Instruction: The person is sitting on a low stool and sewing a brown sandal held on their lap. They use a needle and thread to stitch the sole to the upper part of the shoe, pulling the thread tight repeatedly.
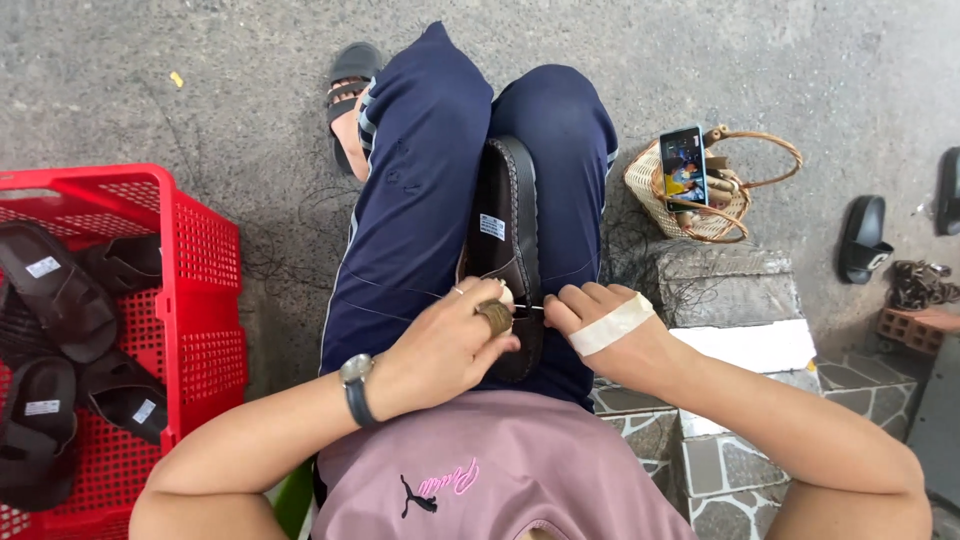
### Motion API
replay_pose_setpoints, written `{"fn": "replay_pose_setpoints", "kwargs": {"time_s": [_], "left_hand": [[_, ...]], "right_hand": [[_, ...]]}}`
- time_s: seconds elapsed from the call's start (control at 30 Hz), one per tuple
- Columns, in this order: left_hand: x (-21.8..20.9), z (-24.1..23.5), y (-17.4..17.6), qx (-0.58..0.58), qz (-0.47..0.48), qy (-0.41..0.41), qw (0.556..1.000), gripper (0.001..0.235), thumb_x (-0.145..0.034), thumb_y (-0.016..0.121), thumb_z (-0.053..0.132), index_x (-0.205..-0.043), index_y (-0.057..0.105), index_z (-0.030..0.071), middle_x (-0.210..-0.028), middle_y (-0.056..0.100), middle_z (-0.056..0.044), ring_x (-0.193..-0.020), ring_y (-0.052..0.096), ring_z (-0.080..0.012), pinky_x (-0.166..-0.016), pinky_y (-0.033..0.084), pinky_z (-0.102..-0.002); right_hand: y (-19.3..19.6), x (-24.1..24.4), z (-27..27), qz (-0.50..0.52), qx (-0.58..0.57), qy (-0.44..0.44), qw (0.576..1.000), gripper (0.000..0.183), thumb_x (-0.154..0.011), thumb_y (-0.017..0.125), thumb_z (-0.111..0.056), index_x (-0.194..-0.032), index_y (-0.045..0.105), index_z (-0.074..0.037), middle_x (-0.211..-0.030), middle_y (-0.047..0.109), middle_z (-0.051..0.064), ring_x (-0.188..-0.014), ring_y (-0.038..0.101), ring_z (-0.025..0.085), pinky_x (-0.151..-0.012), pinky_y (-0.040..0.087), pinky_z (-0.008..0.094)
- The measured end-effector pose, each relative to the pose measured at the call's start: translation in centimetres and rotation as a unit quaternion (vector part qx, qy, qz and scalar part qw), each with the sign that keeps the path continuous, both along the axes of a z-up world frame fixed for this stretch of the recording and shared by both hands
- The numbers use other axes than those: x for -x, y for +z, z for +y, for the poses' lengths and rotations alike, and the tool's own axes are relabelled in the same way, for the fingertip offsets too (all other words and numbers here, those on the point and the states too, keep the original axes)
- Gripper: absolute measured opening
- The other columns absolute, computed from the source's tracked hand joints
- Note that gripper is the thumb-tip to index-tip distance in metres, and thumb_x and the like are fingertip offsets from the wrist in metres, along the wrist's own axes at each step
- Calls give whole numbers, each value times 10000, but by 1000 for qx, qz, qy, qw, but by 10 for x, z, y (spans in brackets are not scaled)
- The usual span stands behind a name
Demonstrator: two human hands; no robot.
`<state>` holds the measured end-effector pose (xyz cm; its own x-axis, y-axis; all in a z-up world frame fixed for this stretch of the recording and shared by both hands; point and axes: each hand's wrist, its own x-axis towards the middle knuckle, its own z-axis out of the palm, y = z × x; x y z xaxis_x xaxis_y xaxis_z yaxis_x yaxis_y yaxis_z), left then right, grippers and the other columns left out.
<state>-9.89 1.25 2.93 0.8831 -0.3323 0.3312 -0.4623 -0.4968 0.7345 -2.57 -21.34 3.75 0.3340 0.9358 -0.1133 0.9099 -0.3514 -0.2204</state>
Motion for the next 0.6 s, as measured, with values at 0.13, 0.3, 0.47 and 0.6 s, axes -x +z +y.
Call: {"fn": "replay_pose_setpoints", "kwargs": {"time_s": [0.13, 0.3, 0.47, 0.6], "left_hand": [[8, -4, -5, 395, 370, -52, 839, 182, -869, 668, 135, -939, 638, -31, -933, 594, -127, -766, 644, -237, -646, 549, -320], [16, -15, -44, 335, 437, 96, 829, 165, -858, 623, 48, -1012, 649, -4, -743, 627, -79, -551, 661, -136, -473, 543, -205], [3, -17, -38, 201, 404, 43, 891, 342, -779, 676, 40, -1069, 494, 30, -736, 681, -105, -577, 676, -192, -452, 534, -265], [2, -17, -38, 253, 441, 29, 861, 419, -751, 693, -25, -1116, 487, -41, -744, 675, -178, -585, 659, -187, -505, 580, -276]], "right_hand": [[3, 3, 0, 3, 36, -33, 999, 120, -907, 465, -141, -985, 551, -110, -710, 497, 4, -547, 586, 186, -446, 475, 288], [-19, 11, -9, 100, -99, -78, 987, 188, -871, 595, -124, -1053, 568, -82, -716, 552, 47, -587, 645, 259, -468, 514, 315], [-20, 18, -14, 68, -147, -114, 980, 327, -884, 628, -152, -1207, 596, -119, -781, 588, 46, -654, 649, 220, -540, 539, 289], [7, 10, -19, 14, -76, -82, 994, 444, -824, 641, -84, -1257, 556, -132, -855, 578, 48, -679, 642, 179, -566, 559, 288]]}}
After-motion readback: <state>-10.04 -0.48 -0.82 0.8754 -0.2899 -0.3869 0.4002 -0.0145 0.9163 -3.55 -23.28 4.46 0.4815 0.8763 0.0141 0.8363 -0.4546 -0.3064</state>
